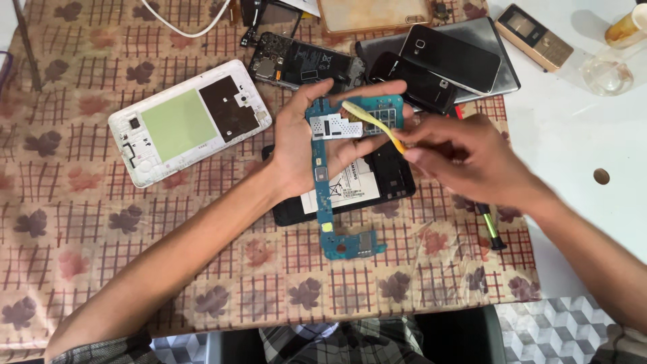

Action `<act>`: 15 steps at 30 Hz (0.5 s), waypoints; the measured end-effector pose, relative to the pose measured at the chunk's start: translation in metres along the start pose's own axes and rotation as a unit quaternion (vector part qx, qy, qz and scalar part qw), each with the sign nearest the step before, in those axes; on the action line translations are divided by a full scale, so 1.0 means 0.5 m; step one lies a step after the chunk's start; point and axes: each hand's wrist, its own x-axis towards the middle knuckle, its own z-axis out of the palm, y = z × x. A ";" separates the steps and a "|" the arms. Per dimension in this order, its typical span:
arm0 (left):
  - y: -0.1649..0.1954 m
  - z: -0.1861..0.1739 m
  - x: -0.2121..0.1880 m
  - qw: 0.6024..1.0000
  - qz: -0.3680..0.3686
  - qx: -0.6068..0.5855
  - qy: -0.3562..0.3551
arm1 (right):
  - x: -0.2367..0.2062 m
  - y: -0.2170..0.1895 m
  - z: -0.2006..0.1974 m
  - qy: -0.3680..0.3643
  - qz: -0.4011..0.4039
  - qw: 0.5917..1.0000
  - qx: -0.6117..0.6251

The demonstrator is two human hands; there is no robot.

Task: The person holds a disassembled tablet motherboard over the workbench and scrubs its surfaces and connectors with a toothbrush, turning the board over to brush different sides. They then set the board on the device body and use a small pry tool to work on its components.

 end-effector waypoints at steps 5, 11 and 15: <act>-0.018 -0.007 0.007 0.985 0.015 0.132 0.111 | -0.016 -0.006 0.036 0.053 -0.122 0.917 -0.376; -0.018 -0.014 0.004 0.988 0.019 0.114 0.103 | -0.030 -0.019 0.047 0.069 -0.136 0.950 -0.272; -0.037 -0.005 0.002 0.993 0.019 0.101 0.060 | -0.017 -0.029 0.077 0.044 -0.115 0.954 -0.275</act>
